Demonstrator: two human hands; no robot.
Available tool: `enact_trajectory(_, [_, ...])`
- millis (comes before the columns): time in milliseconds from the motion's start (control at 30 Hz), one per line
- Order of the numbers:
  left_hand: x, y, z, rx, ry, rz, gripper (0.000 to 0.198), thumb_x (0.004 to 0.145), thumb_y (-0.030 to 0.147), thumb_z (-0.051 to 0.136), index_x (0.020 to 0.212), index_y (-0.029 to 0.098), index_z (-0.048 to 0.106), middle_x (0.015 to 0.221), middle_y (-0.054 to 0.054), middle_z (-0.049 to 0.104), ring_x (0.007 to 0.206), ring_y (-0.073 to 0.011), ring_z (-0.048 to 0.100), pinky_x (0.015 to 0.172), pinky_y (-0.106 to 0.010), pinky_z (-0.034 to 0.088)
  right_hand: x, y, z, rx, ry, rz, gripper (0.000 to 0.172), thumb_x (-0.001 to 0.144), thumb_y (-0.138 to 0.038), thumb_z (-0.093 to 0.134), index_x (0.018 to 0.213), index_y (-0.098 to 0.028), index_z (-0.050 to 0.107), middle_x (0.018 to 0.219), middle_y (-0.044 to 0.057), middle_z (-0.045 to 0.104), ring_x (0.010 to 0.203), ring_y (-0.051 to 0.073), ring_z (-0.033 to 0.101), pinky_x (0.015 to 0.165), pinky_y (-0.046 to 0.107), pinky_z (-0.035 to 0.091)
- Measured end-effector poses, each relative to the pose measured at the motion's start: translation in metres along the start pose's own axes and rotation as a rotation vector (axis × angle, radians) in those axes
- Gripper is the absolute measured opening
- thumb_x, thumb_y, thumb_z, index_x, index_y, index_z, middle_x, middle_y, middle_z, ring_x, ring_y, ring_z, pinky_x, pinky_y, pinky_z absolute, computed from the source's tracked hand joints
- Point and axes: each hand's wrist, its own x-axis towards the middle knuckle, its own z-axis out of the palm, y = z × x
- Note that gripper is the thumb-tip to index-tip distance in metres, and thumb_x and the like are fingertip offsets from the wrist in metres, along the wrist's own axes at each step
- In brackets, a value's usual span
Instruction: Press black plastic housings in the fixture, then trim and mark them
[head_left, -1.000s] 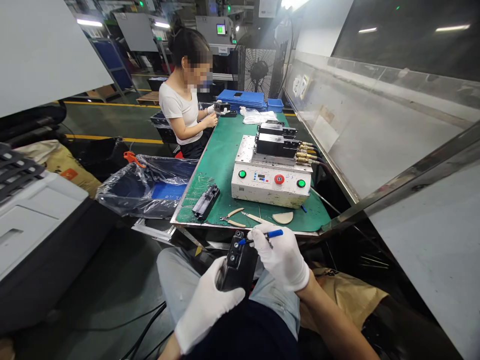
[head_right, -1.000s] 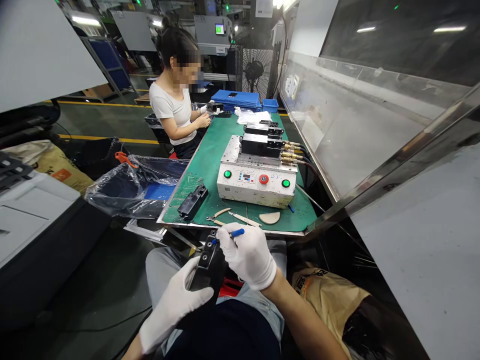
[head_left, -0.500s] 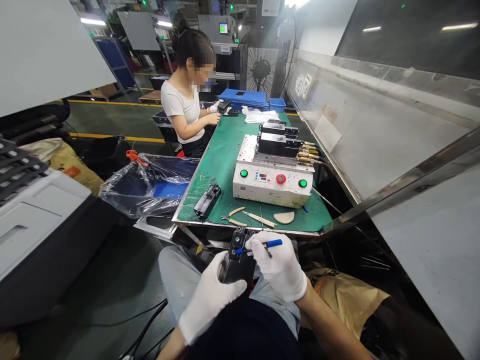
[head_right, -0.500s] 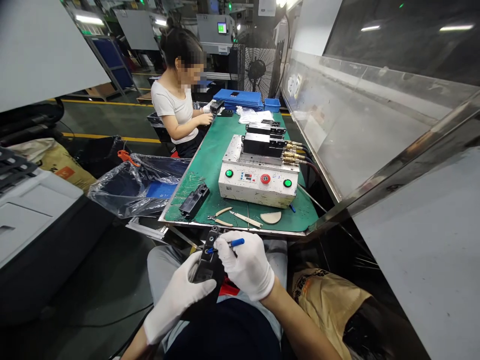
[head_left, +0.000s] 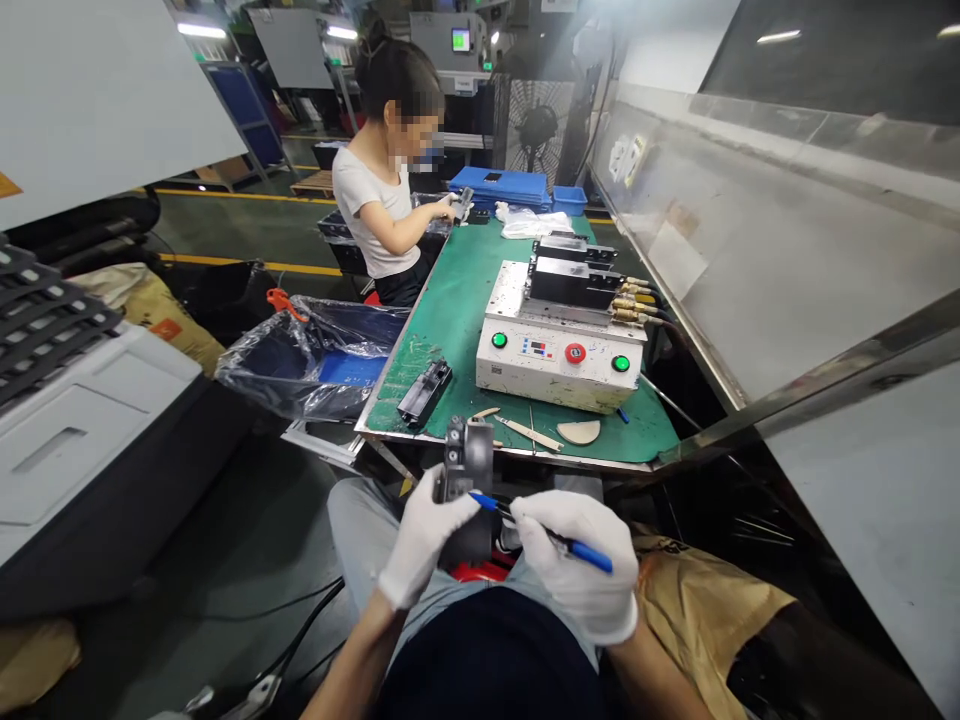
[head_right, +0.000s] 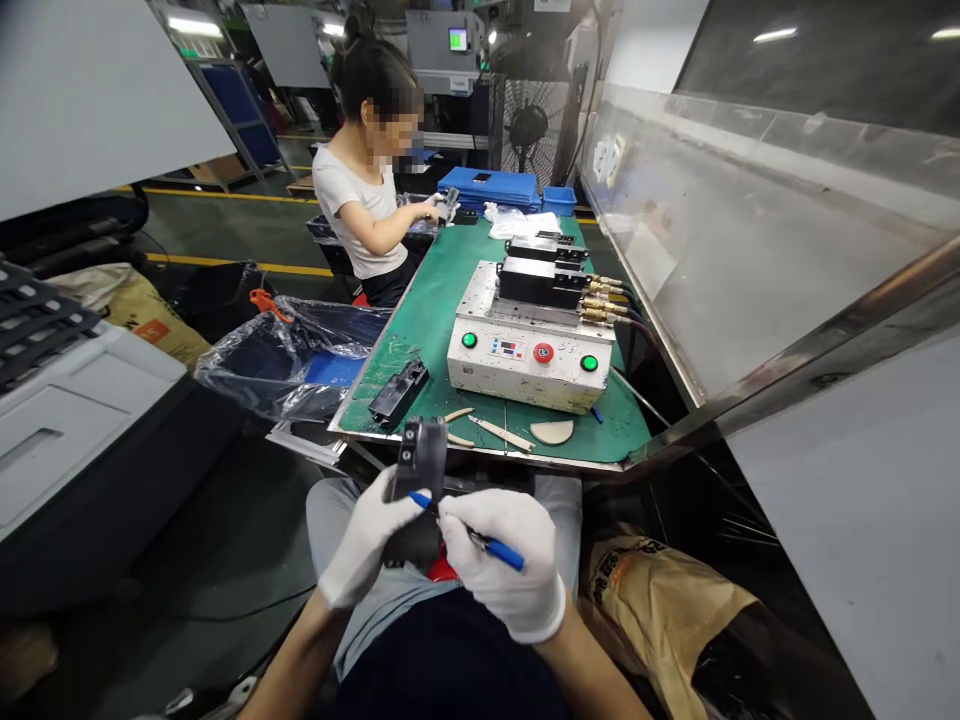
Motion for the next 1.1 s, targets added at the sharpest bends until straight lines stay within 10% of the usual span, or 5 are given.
enact_trajectory(433, [0.036,0.01,0.005,-0.211,0.101,0.036,0.058,0.07,0.043,0.093,0.114,0.016,0.066,0.114,-0.011,0.074,0.094,-0.0204,0.073,0.082,-0.029,0.061,-0.06,-0.003,0.039,0.073,-0.18,0.021,0.035,0.09,-0.002,0.066,0.12,-0.019,0.069,0.101,0.006,0.081,0.088,0.021,0.078,0.079,0.034,0.063])
enact_trajectory(1100, [0.037,0.024,0.006,-0.391,0.046,-0.036,0.056,0.074,0.046,0.091,0.115,0.015,0.067,0.097,-0.01,0.075,0.081,-0.0241,0.074,0.07,-0.031,0.065,-0.068,0.006,0.011,-0.008,-0.097,0.116,0.028,0.089,-0.001,0.064,0.108,-0.02,0.073,0.091,0.006,0.08,0.079,0.022,0.078,0.072,0.033,0.062])
